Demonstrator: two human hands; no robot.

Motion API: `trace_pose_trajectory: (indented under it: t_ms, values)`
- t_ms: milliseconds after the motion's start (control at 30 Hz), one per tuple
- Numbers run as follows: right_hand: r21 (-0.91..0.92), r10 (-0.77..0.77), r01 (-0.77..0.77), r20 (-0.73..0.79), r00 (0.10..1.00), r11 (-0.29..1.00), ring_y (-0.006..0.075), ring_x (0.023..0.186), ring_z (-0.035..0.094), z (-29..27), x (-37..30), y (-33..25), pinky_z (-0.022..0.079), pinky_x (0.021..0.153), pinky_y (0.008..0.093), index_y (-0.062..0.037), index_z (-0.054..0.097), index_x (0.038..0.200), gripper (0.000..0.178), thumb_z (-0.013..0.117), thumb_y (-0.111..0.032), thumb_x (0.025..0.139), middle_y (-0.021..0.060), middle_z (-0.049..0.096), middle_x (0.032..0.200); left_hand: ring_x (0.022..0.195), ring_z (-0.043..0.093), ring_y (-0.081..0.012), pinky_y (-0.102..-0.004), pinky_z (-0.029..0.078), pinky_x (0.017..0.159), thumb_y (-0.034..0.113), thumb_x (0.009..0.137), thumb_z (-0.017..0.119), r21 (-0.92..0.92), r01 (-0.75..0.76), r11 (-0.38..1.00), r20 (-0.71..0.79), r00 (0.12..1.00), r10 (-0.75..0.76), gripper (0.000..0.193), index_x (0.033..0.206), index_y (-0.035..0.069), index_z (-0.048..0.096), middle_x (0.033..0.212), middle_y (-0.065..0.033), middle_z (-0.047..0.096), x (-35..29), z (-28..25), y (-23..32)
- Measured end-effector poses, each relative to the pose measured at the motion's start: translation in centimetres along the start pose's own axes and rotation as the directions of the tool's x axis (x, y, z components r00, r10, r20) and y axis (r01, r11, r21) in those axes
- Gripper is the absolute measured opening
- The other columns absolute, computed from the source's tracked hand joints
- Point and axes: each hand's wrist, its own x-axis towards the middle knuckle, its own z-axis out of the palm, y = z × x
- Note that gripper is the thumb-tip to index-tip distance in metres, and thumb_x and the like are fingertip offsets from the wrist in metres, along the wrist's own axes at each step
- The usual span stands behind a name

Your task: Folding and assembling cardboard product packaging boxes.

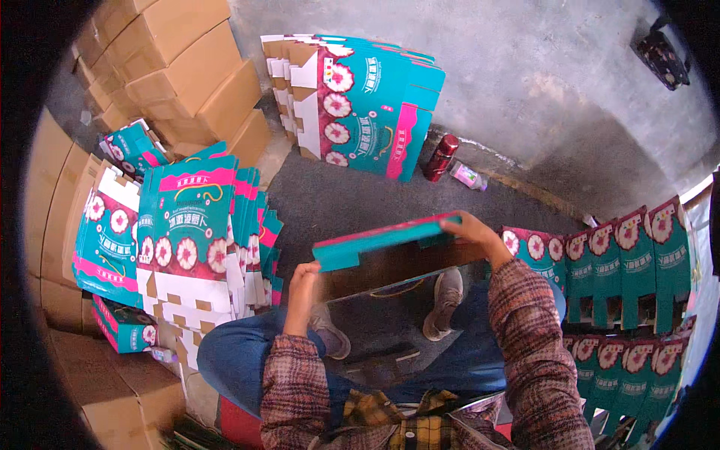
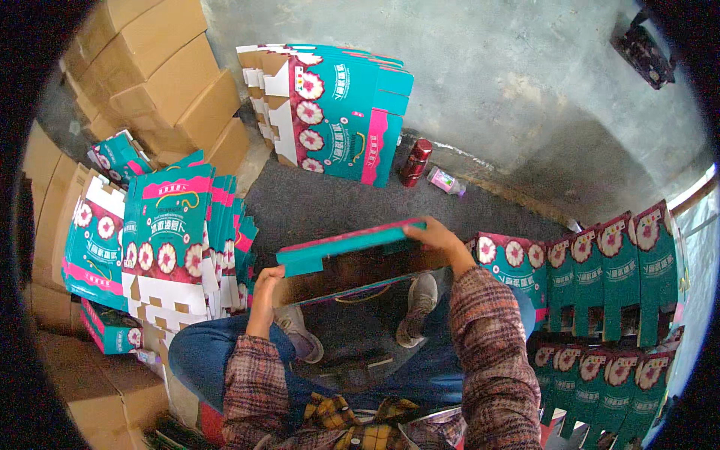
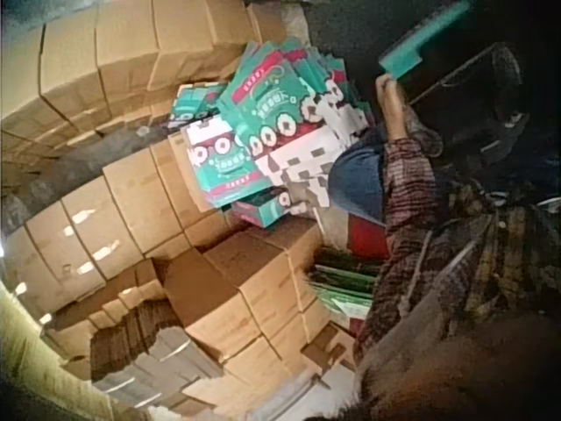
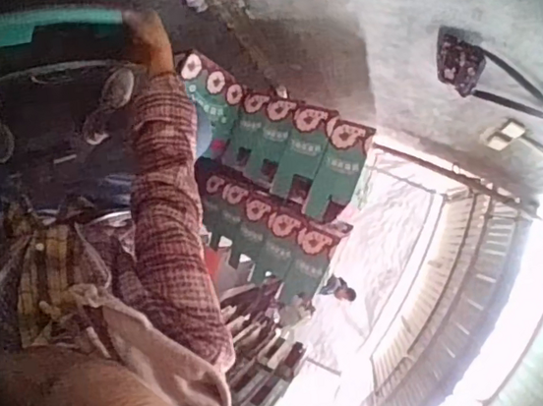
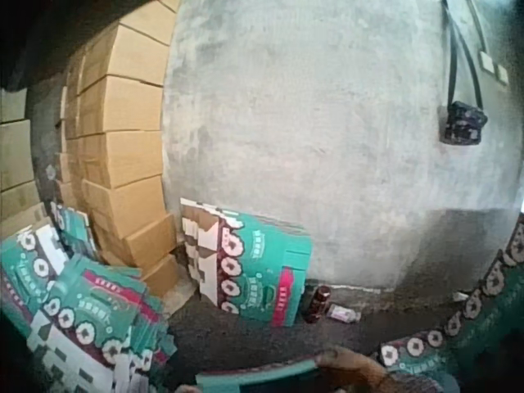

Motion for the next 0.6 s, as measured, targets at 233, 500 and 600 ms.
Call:
trace_pose_trajectory:
  t_ms: [233, 500, 600]
  values:
    - [-0.763, -0.211, 0.095, -0.056, 0.976, 0.639, 0.0383, 0.103, 0.059, 5.4, -1.5, -3.3, 0.051, 0.084, 0.0453, -0.0068, 0.043, 0.128, 0.083, 0.083, -0.036, 0.062, 0.02, 0.053, 0.117, 0.103, 0.055, -0.0181, -0.0312, 0.037, 0.096, 0.039, 0.095, 0.049, 0.316, -0.063, 0.947, -0.061, 0.994, 0.086, 0.04, 0.102, 0.002, 0.064, 0.106, -0.008, 0.062, -0.3, -1.8, -0.5]
    - [-0.823, -0.086, 0.067, 0.022, 0.996, 0.564, 0.0349, 0.107, 0.058, 5.4, -0.7, -4.2, 0.052, 0.083, 0.0424, -0.0097, 0.032, 0.139, 0.097, 0.082, -0.038, 0.062, 0.0168, 0.051, 0.125, 0.128, 0.041, -0.0298, -0.0381, 0.031, 0.105, 0.051, 0.088, 0.057, 0.375, 0.092, 0.923, -0.026, 0.996, -0.089, 0.082, 0.143, -0.003, 0.027, 0.139, -0.0187, 0.041, -0.3, -1.5, -4.2]
    - [-0.825, -0.173, 0.082, -0.019, 0.985, 0.559, 0.0352, 0.106, 0.058, 4.5, -1.1, -3.7, 0.051, 0.082, 0.0436, -0.0077, 0.041, 0.133, 0.087, 0.081, -0.038, 0.063, 0.0172, 0.054, 0.12, 0.122, 0.047, -0.0304, -0.0389, 0.037, 0.101, 0.036, 0.078, 0.072, 0.398, 0.003, 0.917, 0.155, 0.985, -0.07, 0.083, 0.14, 0.0, 0.031, 0.133, -0.0193, 0.047, 0.8, -2.3, -6.7]
